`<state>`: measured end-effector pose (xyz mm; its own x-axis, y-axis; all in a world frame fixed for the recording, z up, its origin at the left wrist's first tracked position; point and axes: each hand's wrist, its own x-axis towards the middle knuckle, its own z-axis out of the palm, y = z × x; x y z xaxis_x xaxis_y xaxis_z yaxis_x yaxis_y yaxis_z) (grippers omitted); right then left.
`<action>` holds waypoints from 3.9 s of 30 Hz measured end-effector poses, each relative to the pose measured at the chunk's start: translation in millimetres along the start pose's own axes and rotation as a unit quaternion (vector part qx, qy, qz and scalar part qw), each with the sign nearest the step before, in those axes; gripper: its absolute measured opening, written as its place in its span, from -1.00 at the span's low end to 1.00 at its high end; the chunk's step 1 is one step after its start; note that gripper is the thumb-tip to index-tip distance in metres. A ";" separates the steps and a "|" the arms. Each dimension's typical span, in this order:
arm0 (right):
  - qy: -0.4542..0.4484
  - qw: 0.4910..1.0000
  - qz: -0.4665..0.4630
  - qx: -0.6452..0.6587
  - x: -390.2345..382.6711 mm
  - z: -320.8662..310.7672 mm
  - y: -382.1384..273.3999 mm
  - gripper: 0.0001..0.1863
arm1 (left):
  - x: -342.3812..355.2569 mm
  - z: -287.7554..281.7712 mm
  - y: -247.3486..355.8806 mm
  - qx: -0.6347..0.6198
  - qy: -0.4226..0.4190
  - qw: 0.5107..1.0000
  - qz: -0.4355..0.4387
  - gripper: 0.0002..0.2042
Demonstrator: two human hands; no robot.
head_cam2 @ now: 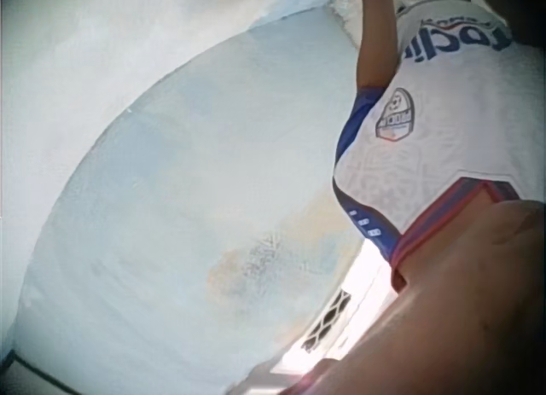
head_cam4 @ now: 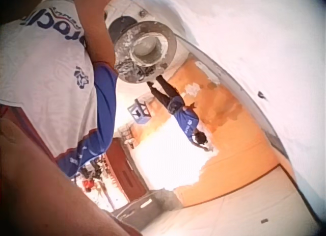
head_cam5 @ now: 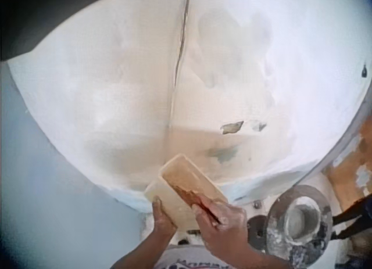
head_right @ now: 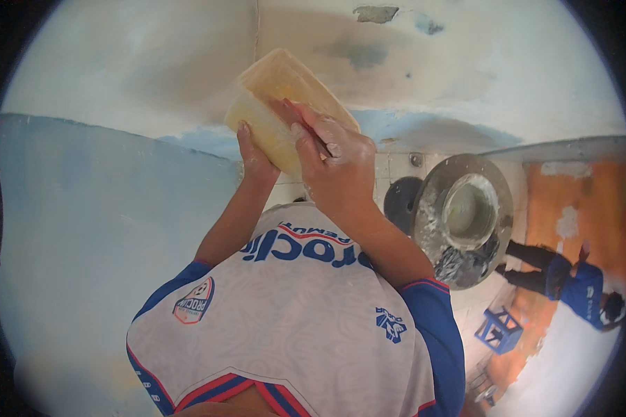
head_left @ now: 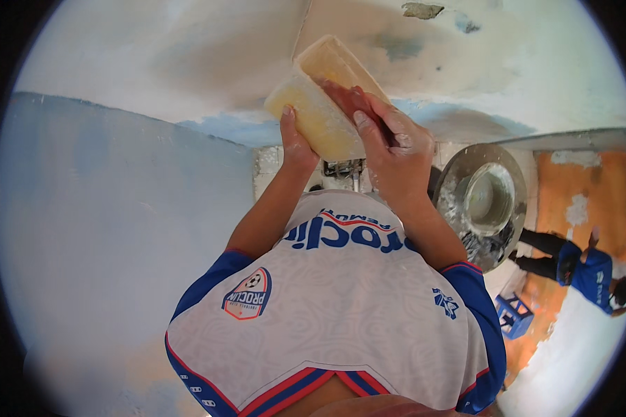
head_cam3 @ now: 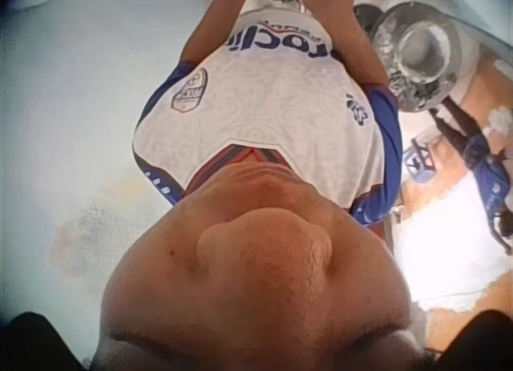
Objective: The person applies plaster to a wall and ceiling using a scraper and a container, smoothing the material over cracks and surfaces.
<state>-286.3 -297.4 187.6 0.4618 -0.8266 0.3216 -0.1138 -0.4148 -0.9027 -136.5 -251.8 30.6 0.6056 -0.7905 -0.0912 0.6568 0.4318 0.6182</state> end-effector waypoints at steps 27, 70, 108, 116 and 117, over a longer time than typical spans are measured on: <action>-0.408 0.906 0.008 0.108 49.6 -71.4 59.3 -0.66 | -54.8 34.6 -53.1 -0.005 0.033 0.988 0.152 -0.29; -0.066 0.793 0.378 0.474 -16.4 -86.4 136.4 -0.81 | -14.7 -53.6 -44.9 -0.023 -0.005 0.965 -0.262 -0.32; 0.397 0.904 -0.079 -0.136 118.9 27.1 235.0 -0.73 | -118.8 -151.5 63.1 0.002 0.156 0.987 0.037 -0.27; 0.152 0.970 -0.173 -0.079 41.2 142.2 167.6 -0.84 | -95.4 -133.8 53.7 0.011 0.128 0.992 0.016 -0.28; 0.160 0.974 -0.143 -0.077 28.6 128.9 174.9 -0.87 | -92.2 -134.0 53.2 0.011 0.124 0.992 0.013 -0.28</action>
<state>-179.6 -344.7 2.0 0.2001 -0.7346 0.6483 -0.1632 -0.6775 -0.7172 -97.2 -97.7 -32.6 0.7156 -0.6474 -0.2623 0.6314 0.4389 0.6393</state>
